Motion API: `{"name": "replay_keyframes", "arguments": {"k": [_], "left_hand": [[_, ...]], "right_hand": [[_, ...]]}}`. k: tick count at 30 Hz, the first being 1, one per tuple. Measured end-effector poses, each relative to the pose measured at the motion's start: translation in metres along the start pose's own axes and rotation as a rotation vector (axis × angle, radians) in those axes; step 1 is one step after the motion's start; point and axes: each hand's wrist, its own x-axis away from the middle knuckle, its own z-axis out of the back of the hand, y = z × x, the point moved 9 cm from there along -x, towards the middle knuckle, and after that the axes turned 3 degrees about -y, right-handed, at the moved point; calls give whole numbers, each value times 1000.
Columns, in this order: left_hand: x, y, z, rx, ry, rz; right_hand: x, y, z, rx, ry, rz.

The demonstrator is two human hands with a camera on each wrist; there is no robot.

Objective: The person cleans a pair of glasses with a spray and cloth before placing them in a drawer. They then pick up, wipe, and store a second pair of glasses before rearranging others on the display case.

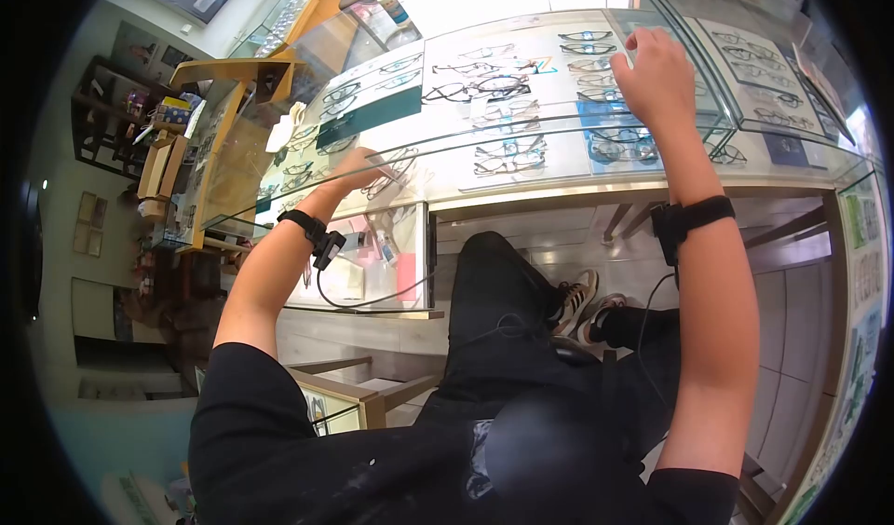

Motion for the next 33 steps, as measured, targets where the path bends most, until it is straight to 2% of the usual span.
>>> {"name": "replay_keyframes", "arguments": {"k": [7,13,15,17,19,21,27,31,33], "left_hand": [[22,-1,-6,-101,-164,94],[52,21,-18,-264,-365,26],[57,22,-26,-340,-507,-21],[70,34,-22,-375,-510,-28],[81,40,-29,-447,-626,-41],[86,47,-31,-447,-637,-52],[117,101,-49,-452,-855,-287],[128,134,-56,-431,-917,-403],[153,172,-35,-437,-940,-417]], "right_hand": [[-1,1,-3,1,26,13],[-2,1,-4,32,-20,-22],[-1,1,-3,29,-10,-22],[-1,0,-2,27,0,-22],[-1,0,-1,20,-4,-12],[0,-1,-1,17,-5,-18],[0,-2,1,16,6,-29],[0,-1,1,14,16,-16],[0,-2,1,18,20,-16]]}}
